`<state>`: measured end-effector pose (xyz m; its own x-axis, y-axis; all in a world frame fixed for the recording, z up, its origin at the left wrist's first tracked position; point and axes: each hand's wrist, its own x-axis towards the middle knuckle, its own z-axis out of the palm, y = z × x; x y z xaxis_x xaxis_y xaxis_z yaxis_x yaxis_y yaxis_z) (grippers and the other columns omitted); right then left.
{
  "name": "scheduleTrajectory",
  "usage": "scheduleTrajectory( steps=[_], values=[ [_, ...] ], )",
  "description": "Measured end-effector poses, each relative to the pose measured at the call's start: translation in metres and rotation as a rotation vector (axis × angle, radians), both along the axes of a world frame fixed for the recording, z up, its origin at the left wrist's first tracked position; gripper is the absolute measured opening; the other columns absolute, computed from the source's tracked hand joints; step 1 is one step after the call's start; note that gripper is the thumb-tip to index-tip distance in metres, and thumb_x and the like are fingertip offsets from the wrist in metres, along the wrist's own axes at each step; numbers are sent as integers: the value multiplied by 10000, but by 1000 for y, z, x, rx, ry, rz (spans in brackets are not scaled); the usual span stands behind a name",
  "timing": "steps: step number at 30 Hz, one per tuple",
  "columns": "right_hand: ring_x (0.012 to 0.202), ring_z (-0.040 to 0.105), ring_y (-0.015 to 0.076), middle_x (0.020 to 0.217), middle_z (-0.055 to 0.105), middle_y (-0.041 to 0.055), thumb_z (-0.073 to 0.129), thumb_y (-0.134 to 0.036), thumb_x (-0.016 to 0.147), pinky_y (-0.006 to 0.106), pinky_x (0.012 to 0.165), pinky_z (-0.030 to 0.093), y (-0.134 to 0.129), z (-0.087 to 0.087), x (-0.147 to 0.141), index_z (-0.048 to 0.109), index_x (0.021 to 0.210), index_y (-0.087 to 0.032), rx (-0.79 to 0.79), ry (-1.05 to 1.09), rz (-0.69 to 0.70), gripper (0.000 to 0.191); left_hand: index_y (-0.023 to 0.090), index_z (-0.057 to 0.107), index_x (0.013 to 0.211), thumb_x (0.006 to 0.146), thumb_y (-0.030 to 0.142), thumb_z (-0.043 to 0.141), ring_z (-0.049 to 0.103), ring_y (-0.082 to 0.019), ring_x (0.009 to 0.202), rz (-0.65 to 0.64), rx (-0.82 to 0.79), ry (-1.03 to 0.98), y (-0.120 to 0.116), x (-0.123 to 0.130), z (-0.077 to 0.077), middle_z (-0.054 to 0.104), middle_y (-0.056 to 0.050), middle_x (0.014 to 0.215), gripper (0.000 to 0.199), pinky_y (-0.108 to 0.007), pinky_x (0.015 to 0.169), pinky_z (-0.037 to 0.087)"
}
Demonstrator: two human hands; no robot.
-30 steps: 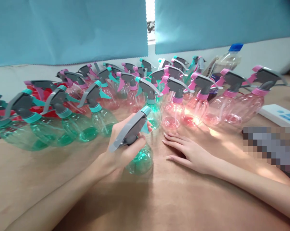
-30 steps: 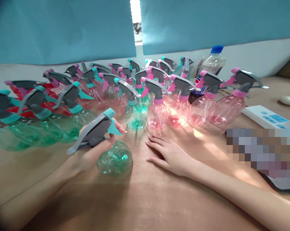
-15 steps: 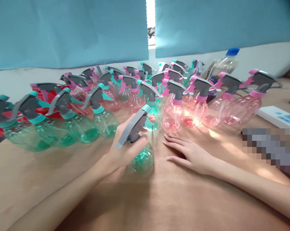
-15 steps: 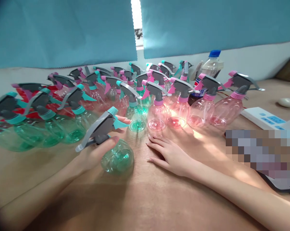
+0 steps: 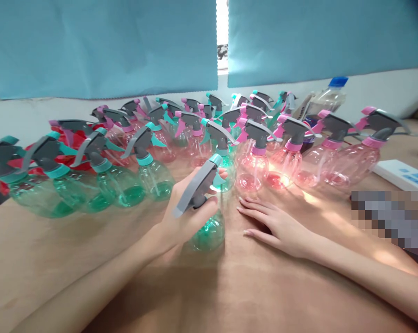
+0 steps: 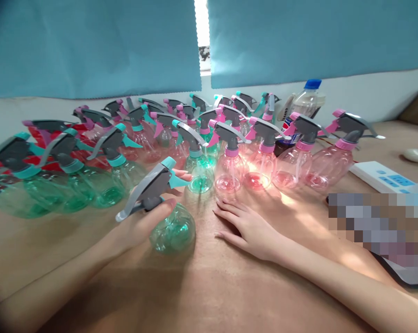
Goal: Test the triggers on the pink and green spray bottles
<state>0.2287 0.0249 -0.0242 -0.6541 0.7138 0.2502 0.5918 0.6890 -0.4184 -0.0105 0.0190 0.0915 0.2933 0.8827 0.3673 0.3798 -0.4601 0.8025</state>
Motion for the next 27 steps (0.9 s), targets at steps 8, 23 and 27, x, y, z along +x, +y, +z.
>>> scheduleTrajectory(
  steps=[8,23,27],
  values=[
    [1360,431,301,1430,523,117,511,-491,940,530,1095,394,-1,2,0,496,1407,-229,3,14,-3,537,204,610,1071,764,185,546,502,-135,513,7,-2,19,0,0,0,592,21,680,314,-291,566,480],
    [1371,417,288,1443,506,123,488,-505,948,522,1110,380,0,3,1,497,1401,-201,30,-13,1,545,187,639,1056,775,160,554,630,-172,763,-6,80,-10,4,3,-3,701,-64,1049,295,-320,740,531],
    [1365,428,288,1438,511,127,478,-504,952,515,1112,380,0,4,1,506,1394,-192,27,-18,-2,541,194,638,1056,770,161,548,622,-156,678,0,64,4,4,5,-2,709,-55,1013,302,-309,677,532]
  ],
)
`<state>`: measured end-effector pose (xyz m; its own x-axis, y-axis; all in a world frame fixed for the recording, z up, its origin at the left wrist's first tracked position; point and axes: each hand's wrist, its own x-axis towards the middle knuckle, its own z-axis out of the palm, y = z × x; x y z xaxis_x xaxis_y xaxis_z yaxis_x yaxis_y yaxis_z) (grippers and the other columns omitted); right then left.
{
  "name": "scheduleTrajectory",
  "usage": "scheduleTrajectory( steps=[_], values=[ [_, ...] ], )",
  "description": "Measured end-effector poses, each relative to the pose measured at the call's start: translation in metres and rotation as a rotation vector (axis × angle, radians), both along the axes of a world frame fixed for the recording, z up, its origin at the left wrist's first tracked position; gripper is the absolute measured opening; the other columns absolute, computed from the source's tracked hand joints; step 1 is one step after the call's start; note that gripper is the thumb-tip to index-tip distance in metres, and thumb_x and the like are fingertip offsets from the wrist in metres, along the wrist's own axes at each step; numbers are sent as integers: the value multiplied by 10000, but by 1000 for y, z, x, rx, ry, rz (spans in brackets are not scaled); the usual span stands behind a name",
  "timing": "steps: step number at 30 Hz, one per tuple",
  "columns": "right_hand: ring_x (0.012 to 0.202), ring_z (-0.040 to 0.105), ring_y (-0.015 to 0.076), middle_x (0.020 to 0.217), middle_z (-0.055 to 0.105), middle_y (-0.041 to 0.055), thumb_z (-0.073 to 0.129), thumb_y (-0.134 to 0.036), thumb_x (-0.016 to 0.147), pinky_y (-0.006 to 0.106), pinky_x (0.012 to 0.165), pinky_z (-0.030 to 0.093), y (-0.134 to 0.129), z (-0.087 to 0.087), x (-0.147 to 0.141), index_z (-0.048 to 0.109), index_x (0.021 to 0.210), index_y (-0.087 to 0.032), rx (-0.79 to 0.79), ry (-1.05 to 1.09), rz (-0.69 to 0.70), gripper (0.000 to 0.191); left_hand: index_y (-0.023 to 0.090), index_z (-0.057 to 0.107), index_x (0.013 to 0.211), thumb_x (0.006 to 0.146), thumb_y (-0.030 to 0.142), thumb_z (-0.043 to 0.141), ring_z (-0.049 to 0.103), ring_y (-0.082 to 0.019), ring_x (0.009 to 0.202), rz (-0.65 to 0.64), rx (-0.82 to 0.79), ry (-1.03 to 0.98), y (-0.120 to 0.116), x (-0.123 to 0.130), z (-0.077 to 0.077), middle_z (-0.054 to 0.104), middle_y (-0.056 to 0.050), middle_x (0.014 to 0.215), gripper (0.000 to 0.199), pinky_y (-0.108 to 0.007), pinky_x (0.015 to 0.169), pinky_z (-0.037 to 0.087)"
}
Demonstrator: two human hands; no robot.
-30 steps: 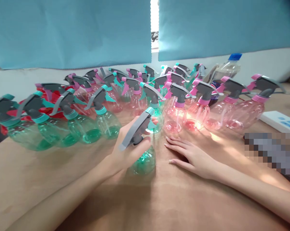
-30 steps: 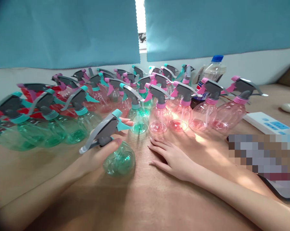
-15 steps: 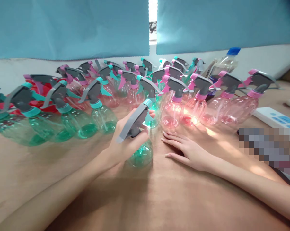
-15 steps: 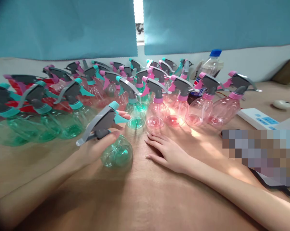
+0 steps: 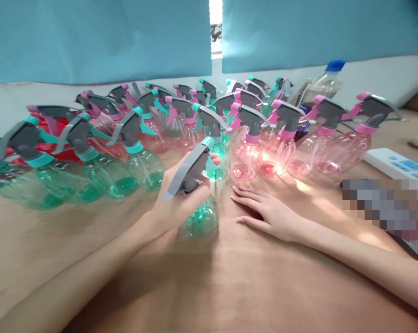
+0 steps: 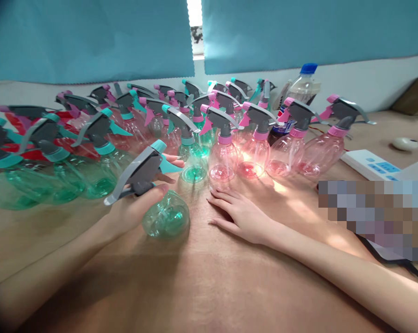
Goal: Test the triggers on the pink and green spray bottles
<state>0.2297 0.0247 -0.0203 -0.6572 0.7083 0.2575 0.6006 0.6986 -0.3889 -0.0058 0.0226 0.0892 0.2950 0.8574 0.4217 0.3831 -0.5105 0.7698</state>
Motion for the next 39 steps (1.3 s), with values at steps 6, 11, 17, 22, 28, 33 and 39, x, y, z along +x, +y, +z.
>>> scheduleTrajectory(
  steps=[6,11,17,22,28,33,39],
  values=[
    [1369,420,293,1442,502,149,481,-491,955,512,1114,377,0,-2,1,518,1380,-150,12,-17,7,547,201,629,1064,750,165,534,597,-152,652,14,11,10,0,-1,-1,681,-33,907,330,-313,672,523],
    [1362,430,294,1441,503,150,476,-485,959,516,1100,393,0,-4,1,516,1381,-153,17,-14,7,538,180,603,1088,743,180,513,533,-131,534,25,-33,29,-3,-1,0,590,17,706,356,-305,624,509],
    [1364,427,293,1440,504,152,486,-490,953,505,1106,390,0,-3,1,521,1379,-152,16,-14,7,545,200,606,942,713,147,503,578,-144,619,20,0,35,-2,0,5,612,-7,803,257,-298,643,498],
    [1372,416,288,1445,499,151,474,-496,957,498,1117,377,0,-2,1,516,1383,-141,11,-15,8,556,195,586,827,700,167,512,590,-170,642,63,19,91,-1,-4,4,626,-18,753,150,-298,592,466],
    [1371,418,289,1440,506,142,471,-507,955,501,1119,372,0,-2,0,513,1387,-155,3,-10,7,559,192,605,780,715,156,512,561,-153,621,88,76,123,-2,-4,4,637,-20,758,119,-277,542,443],
    [1368,423,287,1436,512,140,476,-503,954,504,1117,375,1,-2,0,512,1387,-163,13,-6,7,552,197,599,794,722,168,518,581,-167,660,92,52,122,-3,-4,6,634,-15,739,112,-278,558,469],
    [1366,424,290,1438,508,143,474,-506,954,509,1116,375,0,-2,0,519,1381,-154,7,-9,6,555,203,609,865,713,223,503,638,-218,744,35,-22,93,0,-3,5,646,-32,764,187,-331,620,523]
  ],
)
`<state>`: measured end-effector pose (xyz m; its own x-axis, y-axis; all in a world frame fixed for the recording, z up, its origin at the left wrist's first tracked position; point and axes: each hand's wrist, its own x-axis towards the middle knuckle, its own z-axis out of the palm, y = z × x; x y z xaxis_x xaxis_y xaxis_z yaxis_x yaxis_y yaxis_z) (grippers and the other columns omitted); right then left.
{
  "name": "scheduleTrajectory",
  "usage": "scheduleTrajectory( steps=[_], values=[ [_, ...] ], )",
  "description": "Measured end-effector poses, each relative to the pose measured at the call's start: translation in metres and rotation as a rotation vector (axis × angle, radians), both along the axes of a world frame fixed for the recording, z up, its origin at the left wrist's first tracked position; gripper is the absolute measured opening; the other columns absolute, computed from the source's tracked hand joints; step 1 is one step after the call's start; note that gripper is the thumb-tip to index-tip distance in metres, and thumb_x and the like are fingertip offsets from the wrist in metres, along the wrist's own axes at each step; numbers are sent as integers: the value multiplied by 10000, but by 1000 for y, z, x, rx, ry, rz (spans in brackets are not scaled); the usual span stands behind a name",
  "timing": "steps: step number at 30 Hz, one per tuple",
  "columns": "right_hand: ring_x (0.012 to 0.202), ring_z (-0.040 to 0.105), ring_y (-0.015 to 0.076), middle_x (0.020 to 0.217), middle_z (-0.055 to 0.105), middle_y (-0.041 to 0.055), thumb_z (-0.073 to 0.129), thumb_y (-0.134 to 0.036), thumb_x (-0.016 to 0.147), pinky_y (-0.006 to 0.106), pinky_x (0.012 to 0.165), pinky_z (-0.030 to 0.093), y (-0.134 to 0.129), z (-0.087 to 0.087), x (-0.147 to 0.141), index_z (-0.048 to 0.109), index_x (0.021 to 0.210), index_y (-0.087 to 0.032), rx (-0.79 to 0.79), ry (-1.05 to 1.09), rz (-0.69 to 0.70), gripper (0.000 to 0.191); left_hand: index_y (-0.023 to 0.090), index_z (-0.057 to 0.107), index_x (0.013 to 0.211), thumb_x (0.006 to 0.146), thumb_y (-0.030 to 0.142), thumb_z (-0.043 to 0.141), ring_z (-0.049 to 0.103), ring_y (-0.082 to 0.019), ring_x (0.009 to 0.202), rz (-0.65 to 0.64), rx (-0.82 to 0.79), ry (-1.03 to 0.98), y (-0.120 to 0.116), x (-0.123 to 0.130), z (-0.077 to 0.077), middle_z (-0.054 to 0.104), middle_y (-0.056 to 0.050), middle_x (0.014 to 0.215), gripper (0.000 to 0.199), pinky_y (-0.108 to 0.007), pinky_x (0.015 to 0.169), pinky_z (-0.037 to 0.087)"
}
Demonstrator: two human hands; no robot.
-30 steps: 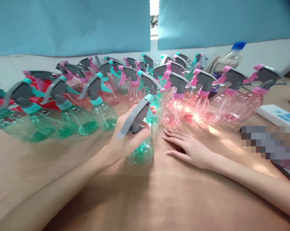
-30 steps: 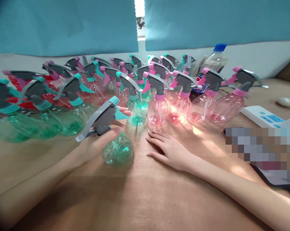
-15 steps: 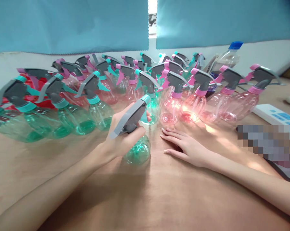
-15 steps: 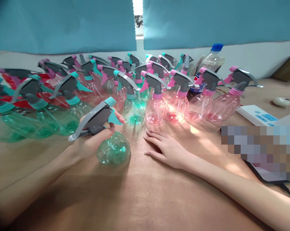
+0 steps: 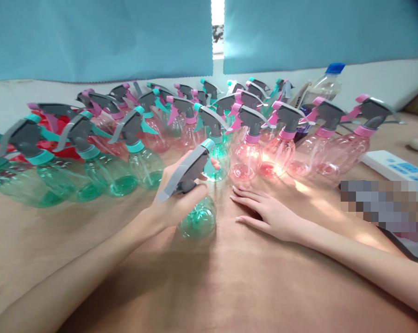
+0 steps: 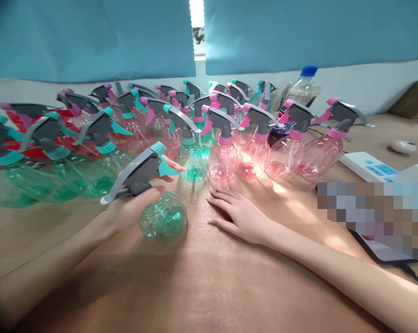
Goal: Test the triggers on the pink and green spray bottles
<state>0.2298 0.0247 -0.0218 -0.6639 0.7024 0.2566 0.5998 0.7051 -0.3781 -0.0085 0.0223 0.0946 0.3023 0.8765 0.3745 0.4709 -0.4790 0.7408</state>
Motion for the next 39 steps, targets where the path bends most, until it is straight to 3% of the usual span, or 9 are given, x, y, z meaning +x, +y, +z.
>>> scheduleTrajectory(
  steps=[6,9,12,18,26,33,39],
  values=[
    [1371,417,287,1439,508,140,477,-507,952,502,1124,365,0,0,0,513,1386,-157,-4,2,-3,559,203,638,1039,739,215,521,648,-200,750,-39,14,-65,0,1,-4,704,-39,894,322,-401,806,557],
    [1367,422,290,1433,514,144,486,-502,950,500,1123,367,0,-1,1,518,1383,-159,-10,8,-3,554,207,637,1098,743,213,531,670,-227,862,-53,8,-99,-1,2,-4,717,-54,971,370,-406,840,561],
    [1368,420,290,1435,513,143,496,-495,948,497,1120,371,0,-1,1,516,1386,-165,-16,14,-5,550,215,633,1131,739,206,535,669,-241,945,-57,-10,-106,-1,2,-4,715,-58,992,404,-394,831,570],
    [1370,417,292,1440,507,144,488,-497,951,509,1116,374,0,-1,1,510,1391,-173,-14,18,9,547,214,627,1148,730,179,519,664,-193,746,-59,-31,-80,-1,2,-4,710,-42,926,433,-371,748,571],
    [1369,420,296,1442,510,118,498,-495,947,531,1107,378,0,-2,1,492,1407,-221,-17,40,5,536,208,631,1117,739,174,495,624,-175,662,-73,-51,-61,-1,3,0,670,-13,761,403,-306,620,530],
    [1369,420,292,1446,500,139,486,-501,950,505,1117,373,0,0,0,513,1389,-167,-21,19,0,552,199,629,1119,769,196,505,595,-158,607,-86,-44,-62,-1,1,-2,692,-25,804,371,-308,607,521],
    [1364,426,295,1438,512,124,497,-493,947,525,1103,385,0,-1,0,511,1392,-208,-17,49,2,528,202,607,1154,779,213,533,624,-174,670,-63,-32,-74,0,-1,-5,710,-39,867,383,-337,681,545]
  ],
)
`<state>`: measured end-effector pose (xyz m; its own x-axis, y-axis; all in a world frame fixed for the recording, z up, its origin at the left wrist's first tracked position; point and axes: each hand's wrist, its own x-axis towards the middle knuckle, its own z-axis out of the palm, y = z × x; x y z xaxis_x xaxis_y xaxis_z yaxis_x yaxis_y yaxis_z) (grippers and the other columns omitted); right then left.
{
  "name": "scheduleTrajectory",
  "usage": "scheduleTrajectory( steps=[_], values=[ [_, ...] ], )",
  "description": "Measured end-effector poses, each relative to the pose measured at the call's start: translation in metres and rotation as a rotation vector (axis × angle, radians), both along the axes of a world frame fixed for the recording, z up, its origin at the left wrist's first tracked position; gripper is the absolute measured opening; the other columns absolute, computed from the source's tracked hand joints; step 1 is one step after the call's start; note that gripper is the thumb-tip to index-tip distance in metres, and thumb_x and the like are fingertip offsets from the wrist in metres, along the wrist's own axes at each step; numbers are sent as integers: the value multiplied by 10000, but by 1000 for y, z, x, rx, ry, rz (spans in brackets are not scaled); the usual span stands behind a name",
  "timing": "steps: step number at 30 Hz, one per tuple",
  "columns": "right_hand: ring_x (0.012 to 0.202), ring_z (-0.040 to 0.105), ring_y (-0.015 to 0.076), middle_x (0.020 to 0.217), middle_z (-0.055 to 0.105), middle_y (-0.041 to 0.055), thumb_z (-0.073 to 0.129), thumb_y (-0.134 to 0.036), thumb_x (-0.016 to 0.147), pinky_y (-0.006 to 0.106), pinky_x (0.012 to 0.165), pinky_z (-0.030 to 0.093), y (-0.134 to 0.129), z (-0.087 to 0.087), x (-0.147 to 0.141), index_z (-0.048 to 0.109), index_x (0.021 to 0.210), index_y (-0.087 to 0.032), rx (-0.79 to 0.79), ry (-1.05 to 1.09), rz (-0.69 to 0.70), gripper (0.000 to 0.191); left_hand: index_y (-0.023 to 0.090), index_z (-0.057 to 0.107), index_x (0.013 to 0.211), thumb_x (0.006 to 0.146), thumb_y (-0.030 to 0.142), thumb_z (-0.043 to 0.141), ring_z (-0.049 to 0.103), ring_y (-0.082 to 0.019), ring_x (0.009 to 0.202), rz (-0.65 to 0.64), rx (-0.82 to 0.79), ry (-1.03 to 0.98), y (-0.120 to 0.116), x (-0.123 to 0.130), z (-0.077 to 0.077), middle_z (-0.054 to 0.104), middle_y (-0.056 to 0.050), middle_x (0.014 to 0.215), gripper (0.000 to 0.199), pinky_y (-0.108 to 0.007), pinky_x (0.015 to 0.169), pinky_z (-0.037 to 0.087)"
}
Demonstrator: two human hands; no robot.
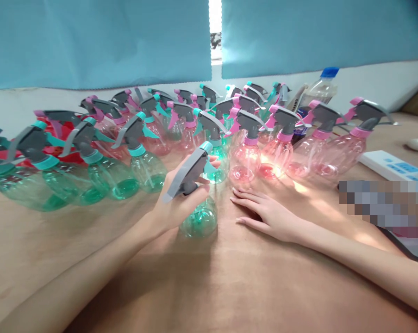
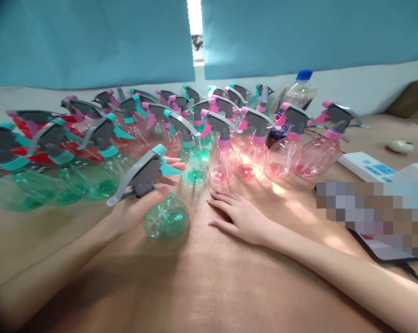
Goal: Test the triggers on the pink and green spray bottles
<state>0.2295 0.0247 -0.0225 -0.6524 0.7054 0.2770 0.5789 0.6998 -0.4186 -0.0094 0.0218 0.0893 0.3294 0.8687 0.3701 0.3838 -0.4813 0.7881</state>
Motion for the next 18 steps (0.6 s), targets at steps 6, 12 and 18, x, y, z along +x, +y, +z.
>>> scheduleTrajectory(
  steps=[6,12,18],
  values=[
    [1362,429,296,1433,518,127,500,-490,946,521,1102,388,0,0,0,516,1388,-205,2,6,3,526,225,588,1192,784,203,539,657,-195,782,-7,10,-32,-1,0,0,717,-39,942,411,-349,735,553],
    [1360,431,301,1438,514,117,508,-489,941,532,1097,391,0,-1,0,510,1393,-228,4,19,3,522,225,578,1207,783,210,537,649,-189,743,-3,-9,-28,-1,0,1,719,-41,953,426,-335,680,543],
    [1364,428,292,1431,520,129,499,-493,946,514,1108,383,0,0,0,517,1386,-199,5,-3,1,529,228,596,1142,770,184,531,624,-180,718,-13,6,-21,-2,0,3,716,-36,947,381,-337,690,523]
  ],
)
